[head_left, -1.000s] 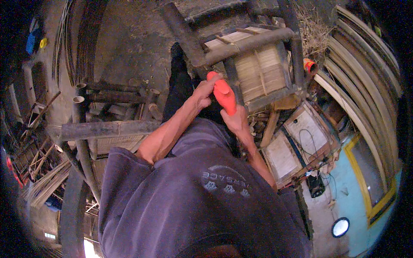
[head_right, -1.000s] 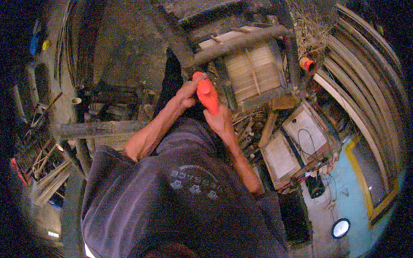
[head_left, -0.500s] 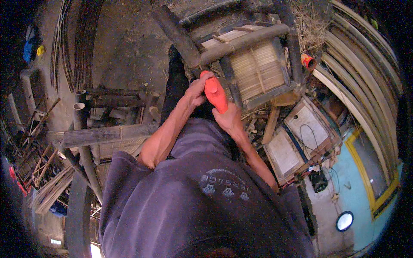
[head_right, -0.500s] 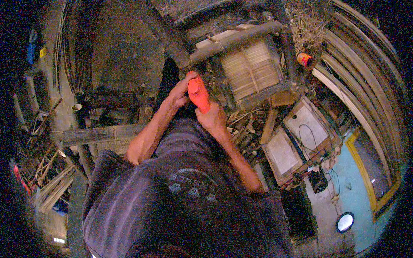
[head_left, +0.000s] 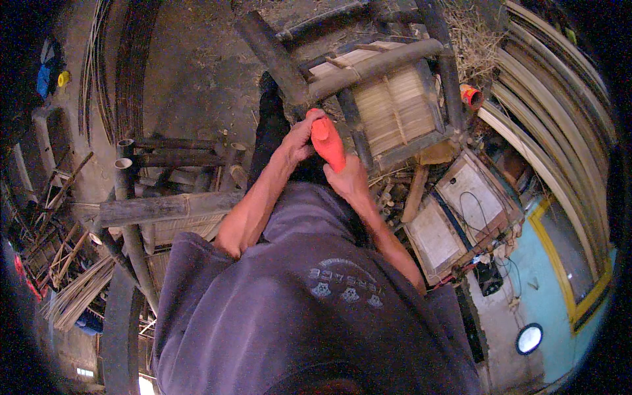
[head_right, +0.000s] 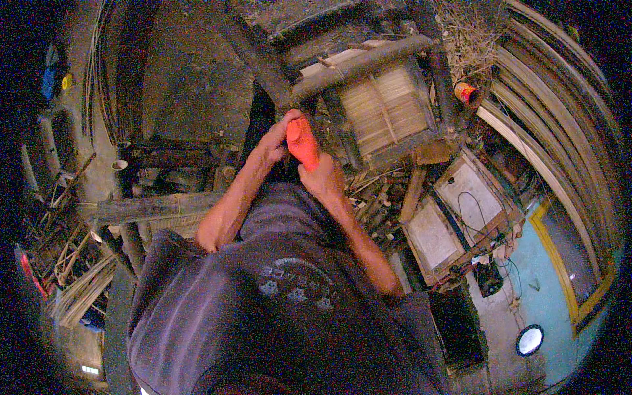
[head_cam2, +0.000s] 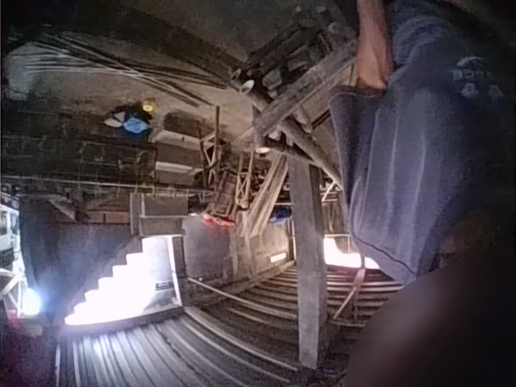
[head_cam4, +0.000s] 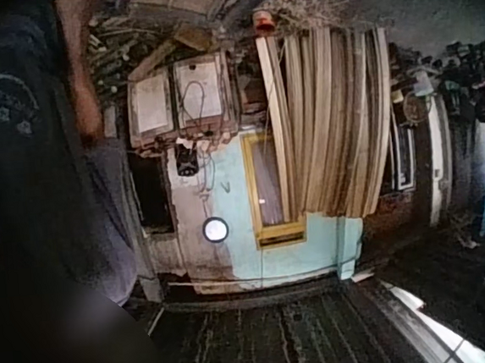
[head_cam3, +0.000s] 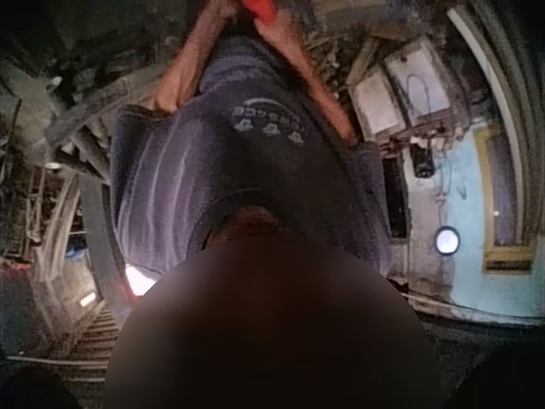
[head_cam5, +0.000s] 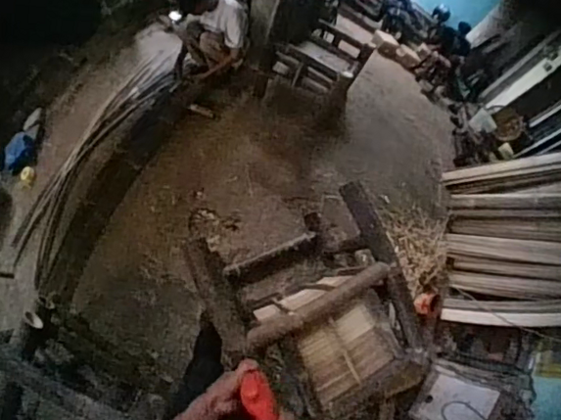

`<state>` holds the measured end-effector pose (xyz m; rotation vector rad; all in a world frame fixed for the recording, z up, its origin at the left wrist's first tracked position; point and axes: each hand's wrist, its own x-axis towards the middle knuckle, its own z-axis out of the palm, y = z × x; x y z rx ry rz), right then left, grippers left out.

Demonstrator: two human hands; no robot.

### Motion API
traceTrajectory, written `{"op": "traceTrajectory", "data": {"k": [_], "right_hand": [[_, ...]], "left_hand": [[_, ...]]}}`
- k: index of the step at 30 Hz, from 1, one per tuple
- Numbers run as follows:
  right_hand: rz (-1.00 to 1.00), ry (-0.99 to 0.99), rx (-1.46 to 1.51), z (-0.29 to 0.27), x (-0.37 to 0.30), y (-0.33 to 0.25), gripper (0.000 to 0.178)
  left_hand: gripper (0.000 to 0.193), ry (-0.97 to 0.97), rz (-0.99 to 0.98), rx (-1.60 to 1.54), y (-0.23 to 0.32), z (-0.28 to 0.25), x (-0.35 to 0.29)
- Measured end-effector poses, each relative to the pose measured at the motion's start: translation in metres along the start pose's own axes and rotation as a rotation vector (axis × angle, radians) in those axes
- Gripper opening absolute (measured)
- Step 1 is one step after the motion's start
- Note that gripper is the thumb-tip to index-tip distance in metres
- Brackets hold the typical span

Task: The person uses a red electric sander to smooth the surface of a wooden chair frame. They move the sander along the legs and rails, then flip the chair to work on different sides.

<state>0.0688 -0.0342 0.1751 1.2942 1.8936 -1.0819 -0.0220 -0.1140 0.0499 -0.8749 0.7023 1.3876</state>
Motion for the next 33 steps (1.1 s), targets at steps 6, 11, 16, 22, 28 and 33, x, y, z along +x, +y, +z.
{"op": "traceTrajectory", "data": {"k": [6,11,16,22,28,33], "right_hand": [[-0.086,0.01,-0.01,-0.006,-0.002,-0.006,0.029],[-0.006,-0.017,-0.029,0.001,-0.005,0.0,0.029],[-0.048,0.072,-0.1,0.005,-0.001,0.014,0.03],[0.036,-0.013,-0.044,-0.005,0.003,-0.001,0.029],[0.064,0.046,0.001,0.022,0.035,0.005,0.029],[-0.033,0.017,-0.097,0.013,0.037,0.008,0.028]], "left_hand": [[0.037,-0.014,-0.002,0.02,0.003,-0.003,0.0],[0.038,-0.042,-0.047,0.0,-0.006,-0.006,0.003],[0.041,-0.01,-0.014,-0.016,-0.015,-0.012,0.01],[0.042,0.021,0.013,0.029,-0.005,-0.005,0.013],[0.032,-0.006,0.016,-0.005,-0.002,-0.02,0.044],[0.024,-0.091,-0.033,-0.158,0.002,-0.026,0.05]]}}
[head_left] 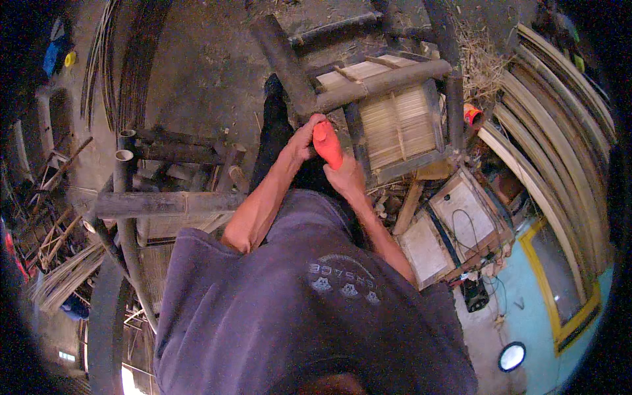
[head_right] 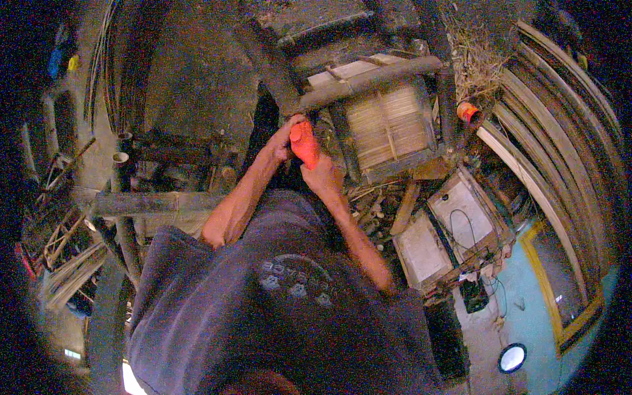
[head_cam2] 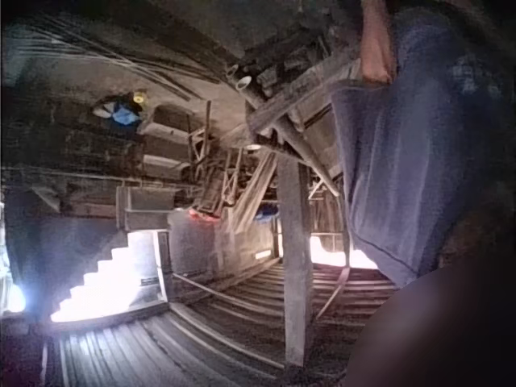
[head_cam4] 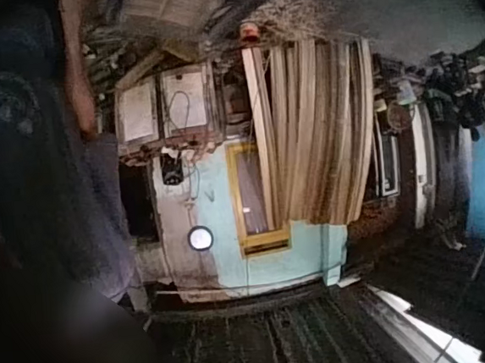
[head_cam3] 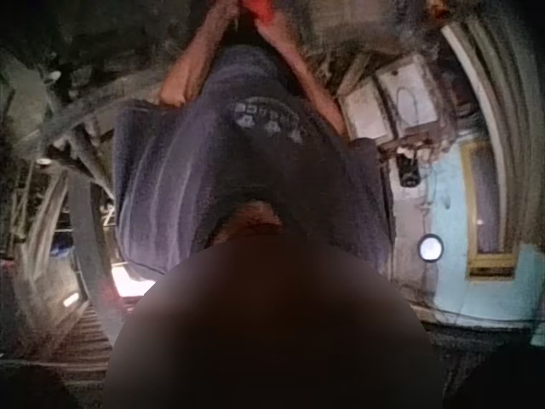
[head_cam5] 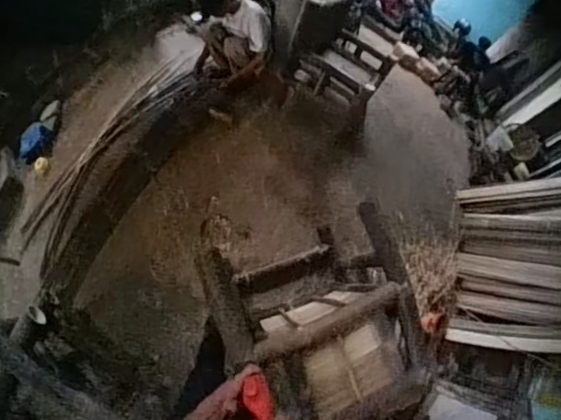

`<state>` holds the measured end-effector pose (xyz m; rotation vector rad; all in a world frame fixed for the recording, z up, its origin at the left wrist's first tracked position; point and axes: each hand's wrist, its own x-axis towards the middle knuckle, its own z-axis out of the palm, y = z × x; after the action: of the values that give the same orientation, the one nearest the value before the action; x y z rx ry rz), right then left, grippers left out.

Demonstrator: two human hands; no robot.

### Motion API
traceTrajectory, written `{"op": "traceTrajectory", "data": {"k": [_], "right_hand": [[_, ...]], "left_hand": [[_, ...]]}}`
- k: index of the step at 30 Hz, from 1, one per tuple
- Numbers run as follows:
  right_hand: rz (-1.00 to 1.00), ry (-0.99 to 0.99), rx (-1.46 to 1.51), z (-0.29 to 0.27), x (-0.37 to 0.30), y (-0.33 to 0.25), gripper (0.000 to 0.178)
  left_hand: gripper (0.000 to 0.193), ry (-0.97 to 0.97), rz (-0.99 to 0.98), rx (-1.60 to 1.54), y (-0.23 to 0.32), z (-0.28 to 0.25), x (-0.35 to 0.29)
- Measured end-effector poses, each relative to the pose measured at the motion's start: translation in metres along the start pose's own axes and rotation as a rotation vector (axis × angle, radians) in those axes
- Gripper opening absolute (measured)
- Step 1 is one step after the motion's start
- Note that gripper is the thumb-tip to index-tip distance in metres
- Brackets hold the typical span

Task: The person uses a red electric sander to smooth the surface of a wooden chair frame. They move the sander along the legs and rails, then flip the chair to work on different sides.

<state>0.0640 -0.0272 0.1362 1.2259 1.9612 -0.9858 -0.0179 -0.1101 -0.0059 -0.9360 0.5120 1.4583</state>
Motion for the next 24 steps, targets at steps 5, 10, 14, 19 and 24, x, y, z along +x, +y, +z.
{"op": "traceTrajectory", "data": {"k": [5,10,14,19,24], "right_hand": [[0.007,-0.095,-0.049,-0.012,-0.005,0.017,0.032],[-0.087,-0.046,0.007,-0.033,-0.017,0.015,0.033],[-0.111,-0.078,0.024,-0.04,-0.019,0.033,0.034],[-0.096,-0.108,-0.035,-0.054,-0.026,0.04,0.034],[-0.133,-0.108,-0.047,-0.064,-0.026,0.042,0.033]], "left_hand": [[0.024,0.046,0.01,0.041,-0.023,0.014,-0.008],[0.026,0.012,0.009,0.037,-0.034,0.015,-0.009],[0.026,0.046,0.02,0.071,-0.048,0.024,-0.015],[0.024,0.059,0.028,0.044,-0.058,0.044,-0.025],[0.021,0.065,0.092,0.025,-0.062,0.053,-0.028]]}}
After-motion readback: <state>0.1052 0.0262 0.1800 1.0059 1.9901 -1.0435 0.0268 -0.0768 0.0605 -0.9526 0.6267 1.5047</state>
